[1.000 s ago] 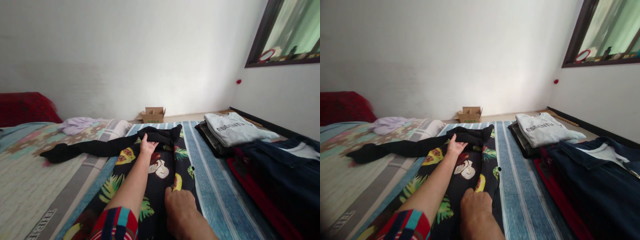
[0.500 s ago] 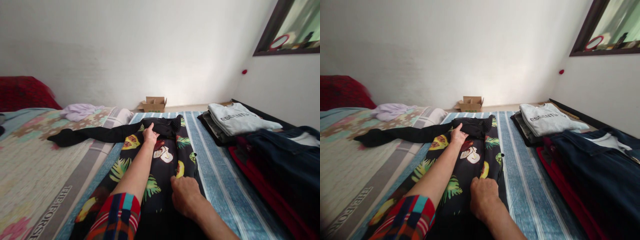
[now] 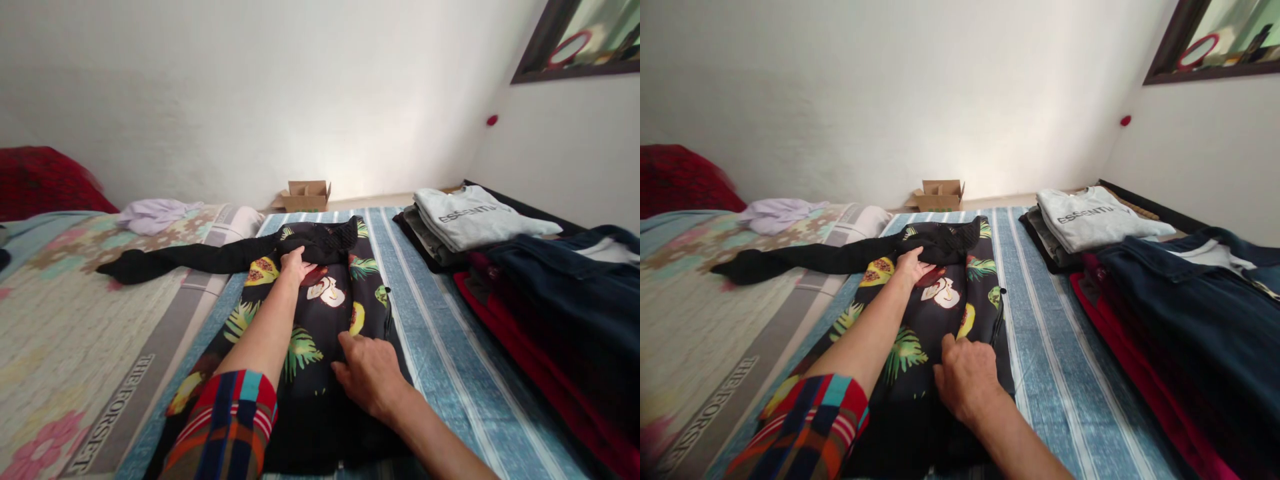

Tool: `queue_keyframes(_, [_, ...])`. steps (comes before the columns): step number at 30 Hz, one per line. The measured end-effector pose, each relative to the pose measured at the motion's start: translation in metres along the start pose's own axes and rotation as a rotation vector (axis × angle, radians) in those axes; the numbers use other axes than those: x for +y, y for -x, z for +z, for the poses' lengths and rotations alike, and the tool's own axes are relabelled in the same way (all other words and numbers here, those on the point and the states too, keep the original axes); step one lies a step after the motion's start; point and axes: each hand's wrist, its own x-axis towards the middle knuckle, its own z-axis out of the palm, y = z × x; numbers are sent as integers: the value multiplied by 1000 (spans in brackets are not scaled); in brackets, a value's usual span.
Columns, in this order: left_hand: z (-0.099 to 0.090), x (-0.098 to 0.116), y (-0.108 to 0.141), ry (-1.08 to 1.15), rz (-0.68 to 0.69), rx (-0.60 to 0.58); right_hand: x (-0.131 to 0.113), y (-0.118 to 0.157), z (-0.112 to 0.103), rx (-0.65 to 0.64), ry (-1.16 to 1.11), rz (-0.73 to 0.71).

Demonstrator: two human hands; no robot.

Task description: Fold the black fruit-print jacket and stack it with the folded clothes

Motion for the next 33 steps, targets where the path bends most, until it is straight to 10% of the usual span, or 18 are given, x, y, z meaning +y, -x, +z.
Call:
queue_keyframes(10, [-7, -16, 53, -549, 181, -33, 15, 37, 19, 186, -84, -74])
queue_keyframes(18, [-10, -79, 130, -992, 696, -533, 15, 62, 37, 395, -71, -184])
queue_keyframes(33, [-21, -89, 130, -1365, 957, -663, 44, 81, 79, 663, 70, -401])
